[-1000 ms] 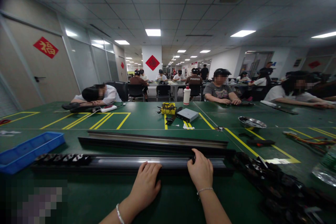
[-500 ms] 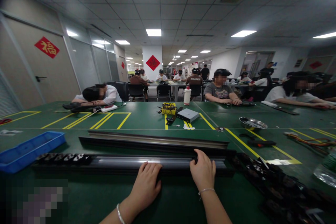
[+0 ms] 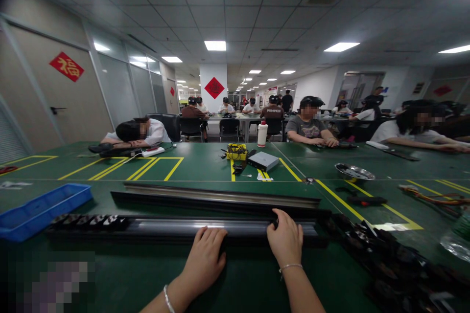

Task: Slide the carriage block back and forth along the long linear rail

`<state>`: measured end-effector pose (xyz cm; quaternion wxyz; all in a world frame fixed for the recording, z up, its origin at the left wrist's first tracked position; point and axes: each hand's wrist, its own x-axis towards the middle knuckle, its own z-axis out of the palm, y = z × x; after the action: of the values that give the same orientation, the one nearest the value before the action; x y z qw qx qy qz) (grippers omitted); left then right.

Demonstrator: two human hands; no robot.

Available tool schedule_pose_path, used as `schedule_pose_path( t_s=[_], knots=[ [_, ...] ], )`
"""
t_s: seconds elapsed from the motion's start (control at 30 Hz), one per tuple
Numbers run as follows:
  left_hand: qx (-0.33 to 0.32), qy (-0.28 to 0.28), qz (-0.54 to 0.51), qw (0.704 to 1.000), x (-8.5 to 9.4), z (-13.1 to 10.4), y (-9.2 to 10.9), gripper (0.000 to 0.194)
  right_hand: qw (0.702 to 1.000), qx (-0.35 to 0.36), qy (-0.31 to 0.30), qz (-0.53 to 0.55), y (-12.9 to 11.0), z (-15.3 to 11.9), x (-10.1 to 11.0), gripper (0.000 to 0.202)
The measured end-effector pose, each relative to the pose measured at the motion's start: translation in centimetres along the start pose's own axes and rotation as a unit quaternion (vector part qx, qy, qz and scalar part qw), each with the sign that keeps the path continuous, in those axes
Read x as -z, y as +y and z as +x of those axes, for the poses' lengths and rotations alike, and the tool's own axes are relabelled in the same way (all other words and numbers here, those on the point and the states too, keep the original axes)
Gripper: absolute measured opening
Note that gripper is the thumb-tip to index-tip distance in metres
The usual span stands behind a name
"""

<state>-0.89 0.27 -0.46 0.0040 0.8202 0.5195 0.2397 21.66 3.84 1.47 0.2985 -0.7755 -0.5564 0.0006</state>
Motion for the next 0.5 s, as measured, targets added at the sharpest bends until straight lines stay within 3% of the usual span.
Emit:
schedule_pose_path(
  t_s=[0.5],
  knots=[
    [-0.005, 0.001, -0.007, 1.000, 0.31, 0.01, 0.12, 0.038, 1.000, 0.000, 0.000, -0.003, -0.01, 0.17, 0.39, 0.044]
  ],
)
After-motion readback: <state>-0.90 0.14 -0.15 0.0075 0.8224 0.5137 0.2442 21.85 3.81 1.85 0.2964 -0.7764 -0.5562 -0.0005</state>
